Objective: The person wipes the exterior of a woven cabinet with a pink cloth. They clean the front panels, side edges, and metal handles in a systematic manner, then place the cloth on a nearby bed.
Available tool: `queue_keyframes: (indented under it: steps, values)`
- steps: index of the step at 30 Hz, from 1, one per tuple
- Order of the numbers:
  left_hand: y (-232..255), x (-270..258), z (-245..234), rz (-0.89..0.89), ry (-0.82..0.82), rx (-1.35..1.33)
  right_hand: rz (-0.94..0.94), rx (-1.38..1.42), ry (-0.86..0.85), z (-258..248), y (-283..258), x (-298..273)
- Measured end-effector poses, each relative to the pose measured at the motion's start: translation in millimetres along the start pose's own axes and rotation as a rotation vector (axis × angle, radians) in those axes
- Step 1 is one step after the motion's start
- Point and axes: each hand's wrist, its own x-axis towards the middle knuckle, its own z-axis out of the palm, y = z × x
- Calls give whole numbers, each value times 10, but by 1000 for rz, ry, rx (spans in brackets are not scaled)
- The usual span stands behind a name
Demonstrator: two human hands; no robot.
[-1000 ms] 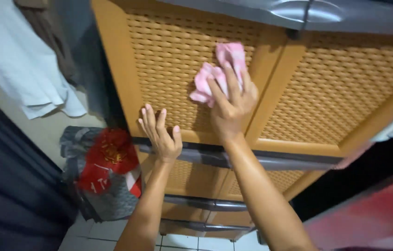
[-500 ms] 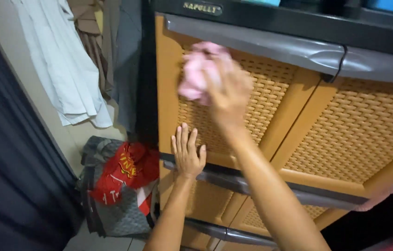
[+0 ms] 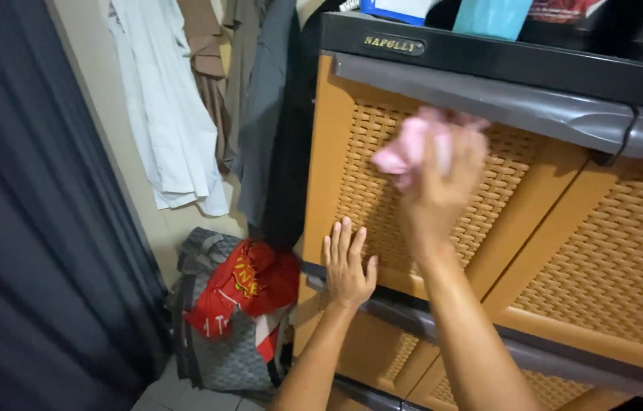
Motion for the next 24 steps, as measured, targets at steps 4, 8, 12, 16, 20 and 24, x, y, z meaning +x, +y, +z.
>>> queue_keyframes:
  steps: [4,8,12,16,20,24]
  values:
    - [13,-15,7,-45,-52,-21,-113,222,-100,202,-589,117]
    - [32,-17,-5,-102,-62,-47,-225,321,-198,56,-727,139]
    - [-7,-11,-21,-78,-89,30,-272,362,-263,-169,-423,-110]
    - [20,-19,-140,-57,-105,4,-200,185,-270,-565,87,-549]
    - [65,114,-172,-33,-59,1,-30,-174,-217,-740,601,-1085]
    - [170,297,-45,-35,-2,-12,80,-18,-190,-699,291,-883]
